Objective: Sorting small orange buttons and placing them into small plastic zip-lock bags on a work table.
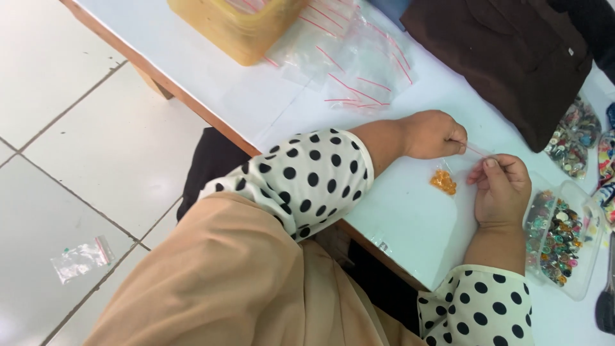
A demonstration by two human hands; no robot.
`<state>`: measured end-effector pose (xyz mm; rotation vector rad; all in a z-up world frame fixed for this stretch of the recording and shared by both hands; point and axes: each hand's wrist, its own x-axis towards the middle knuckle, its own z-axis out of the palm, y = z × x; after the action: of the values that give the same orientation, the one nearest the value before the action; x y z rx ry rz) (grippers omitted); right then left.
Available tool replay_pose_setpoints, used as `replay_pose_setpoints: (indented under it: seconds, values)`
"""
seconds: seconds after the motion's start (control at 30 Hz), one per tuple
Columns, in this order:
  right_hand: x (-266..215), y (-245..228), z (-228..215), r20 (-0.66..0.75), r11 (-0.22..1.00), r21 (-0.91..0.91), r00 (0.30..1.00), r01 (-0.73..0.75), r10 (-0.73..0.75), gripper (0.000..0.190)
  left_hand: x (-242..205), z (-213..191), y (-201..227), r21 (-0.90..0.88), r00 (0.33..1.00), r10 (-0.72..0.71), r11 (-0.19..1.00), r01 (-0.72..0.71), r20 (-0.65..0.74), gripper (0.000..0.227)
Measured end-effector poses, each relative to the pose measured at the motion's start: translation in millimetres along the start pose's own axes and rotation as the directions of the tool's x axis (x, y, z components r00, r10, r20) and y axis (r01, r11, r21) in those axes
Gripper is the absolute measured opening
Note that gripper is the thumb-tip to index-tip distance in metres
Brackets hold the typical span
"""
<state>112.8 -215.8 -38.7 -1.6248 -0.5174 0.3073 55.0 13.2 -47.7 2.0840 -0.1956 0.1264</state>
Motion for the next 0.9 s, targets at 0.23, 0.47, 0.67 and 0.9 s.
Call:
replay_pose_setpoints:
  seconds: [0.23,0.47,0.67,0.9]
  values:
    - [-25,2,3,-0.025,0.996,-0.078,0.999,0.032,-0.034,0.005,-21,13,6,0.099,0.999,-0.052,0.994,0.05,0.017,0.033]
    - [-71,-26,17,0.134,0.999,-0.003,0.99,-0.054,0.054,0.004,-102,-19,39,0.011,0.993,-0.001,1.0,-0.001,0.121,0.034]
    - [-60,-119,103,0.399,0.994,-0.049,0.914,0.099,-0.071,0.009,-177,-113,69,0.079,0.979,0.2,0.977,-0.197,-0.042,0.03]
    - [-9,-218,279,0.323,0.863,0.02,0.814,0.505,-0.484,0.007,-227,-274,78,0.586,0.7,0.582,0.759,-0.284,-0.414,0.029]
